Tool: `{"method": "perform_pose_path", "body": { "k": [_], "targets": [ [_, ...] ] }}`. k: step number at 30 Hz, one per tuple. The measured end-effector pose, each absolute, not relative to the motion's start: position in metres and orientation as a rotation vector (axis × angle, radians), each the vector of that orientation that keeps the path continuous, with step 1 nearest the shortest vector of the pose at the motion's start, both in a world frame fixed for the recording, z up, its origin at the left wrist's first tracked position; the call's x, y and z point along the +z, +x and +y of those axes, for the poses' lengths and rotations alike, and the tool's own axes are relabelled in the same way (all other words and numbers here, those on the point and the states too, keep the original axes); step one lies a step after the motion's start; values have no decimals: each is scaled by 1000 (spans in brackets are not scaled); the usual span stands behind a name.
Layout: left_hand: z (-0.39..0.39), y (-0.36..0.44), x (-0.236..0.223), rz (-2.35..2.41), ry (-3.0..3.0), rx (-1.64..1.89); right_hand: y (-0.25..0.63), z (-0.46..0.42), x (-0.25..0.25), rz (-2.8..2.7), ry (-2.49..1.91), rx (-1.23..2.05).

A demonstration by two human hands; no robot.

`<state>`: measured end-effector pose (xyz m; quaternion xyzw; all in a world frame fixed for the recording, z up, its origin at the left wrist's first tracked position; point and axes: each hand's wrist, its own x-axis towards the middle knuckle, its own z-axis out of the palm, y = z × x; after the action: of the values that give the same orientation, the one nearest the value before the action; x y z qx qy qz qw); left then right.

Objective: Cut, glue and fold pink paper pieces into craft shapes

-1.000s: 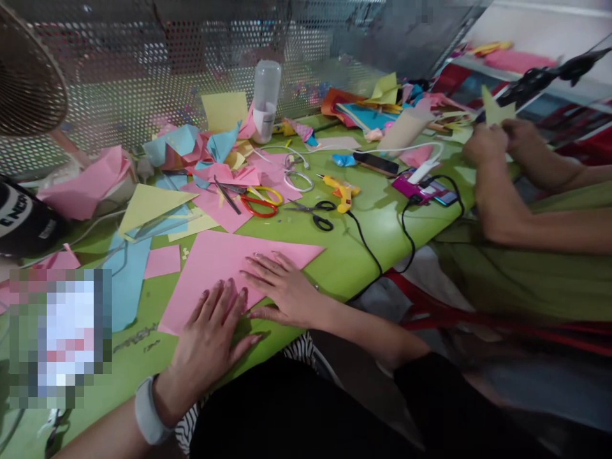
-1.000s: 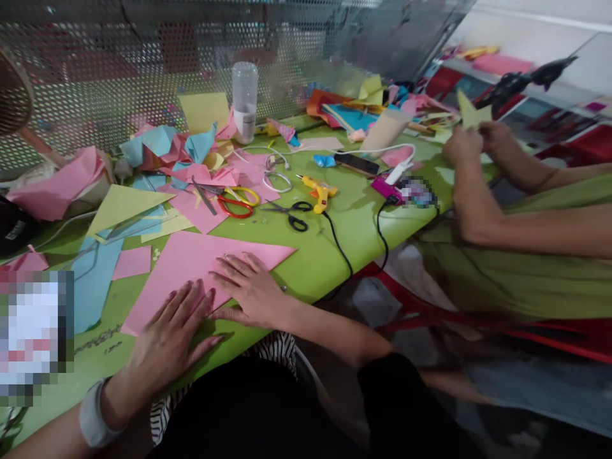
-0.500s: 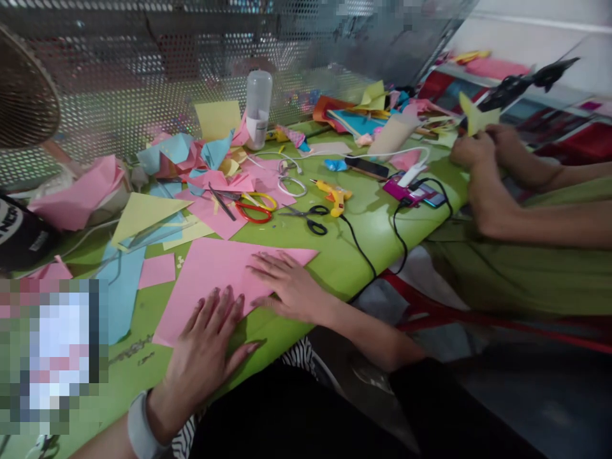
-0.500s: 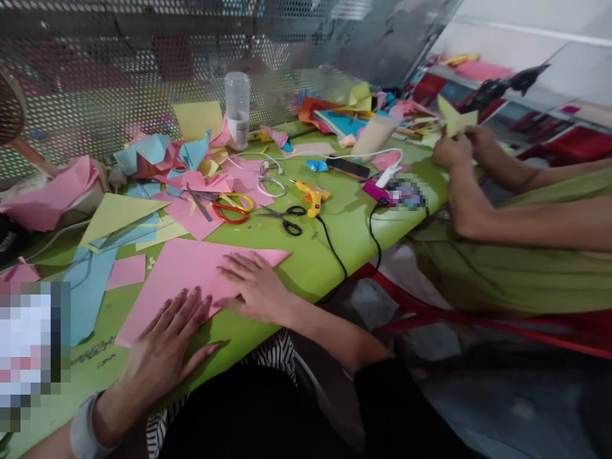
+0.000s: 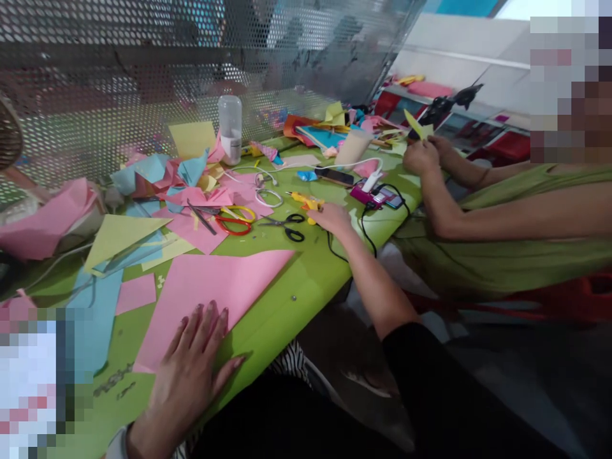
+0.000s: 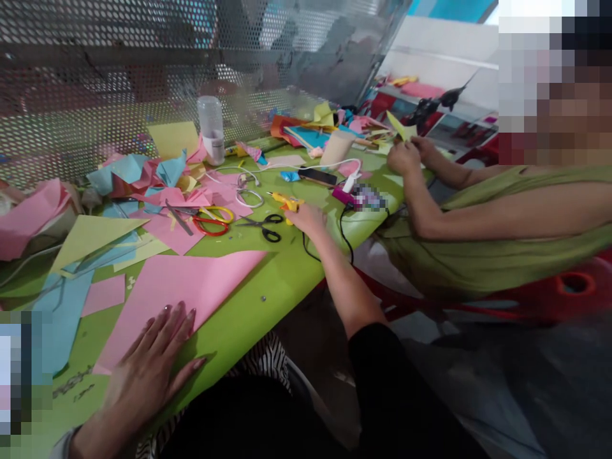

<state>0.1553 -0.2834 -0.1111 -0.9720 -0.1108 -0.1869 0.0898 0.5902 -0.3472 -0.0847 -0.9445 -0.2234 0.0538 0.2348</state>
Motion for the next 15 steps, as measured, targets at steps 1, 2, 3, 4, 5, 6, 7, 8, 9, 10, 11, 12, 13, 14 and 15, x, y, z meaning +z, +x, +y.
{"method": "perform_pose_path", "body": {
  "k": [1, 2, 3, 4, 5, 6, 7, 8, 9, 10, 11, 12, 13, 14, 15],
  "targets": [
    [-283, 155, -112, -333, -2890, -562, 590, -348, -86, -594, -2552, 149],
    [-283, 155, -113, -334, -2890, -568, 590, -350, -86, -571, -2502, 151],
    [-283, 155, -114, -336, -2887, -572, 589, -353, -87, -546, -2445, 152],
    [-283, 155, -115, -335, -2884, -574, 588, -355, -88, -520, -2385, 152],
    [-283, 154, -116, -335, -2880, -574, 587, -358, -90, -500, -2323, 153],
    [-283, 154, -116, -334, -2876, -575, 584, -361, -91, -485, -2264, 158],
    [-282, 154, -117, -333, -2873, -577, 581, -363, -93, -479, -2209, 167],
    [-282, 154, -117, -331, -2873, -578, 577, -364, -94, -483, -2160, 177],
    [-282, 154, -117, -327, -2877, -581, 573, -364, -96, -493, -2115, 180],
    [-282, 154, -117, -325, -2883, -587, 568, -364, -97, -507, -2075, 174],
    [-282, 153, -117, -327, -2892, -594, 562, -364, -98, -523, -2040, 158],
    [-282, 153, -116, -330, -2901, -603, 558, -364, -98, -538, -2009, 134],
    [-282, 154, -116, -332, -2911, -608, 553, -364, -98, -553, -1985, 105],
    [-282, 154, -115, -332, -2918, -609, 549, -364, -97, -570, -1970, 73],
    [-282, 154, -114, -328, -2920, -612, 546, -364, -96, -589, -1962, 42]
  ]
}}
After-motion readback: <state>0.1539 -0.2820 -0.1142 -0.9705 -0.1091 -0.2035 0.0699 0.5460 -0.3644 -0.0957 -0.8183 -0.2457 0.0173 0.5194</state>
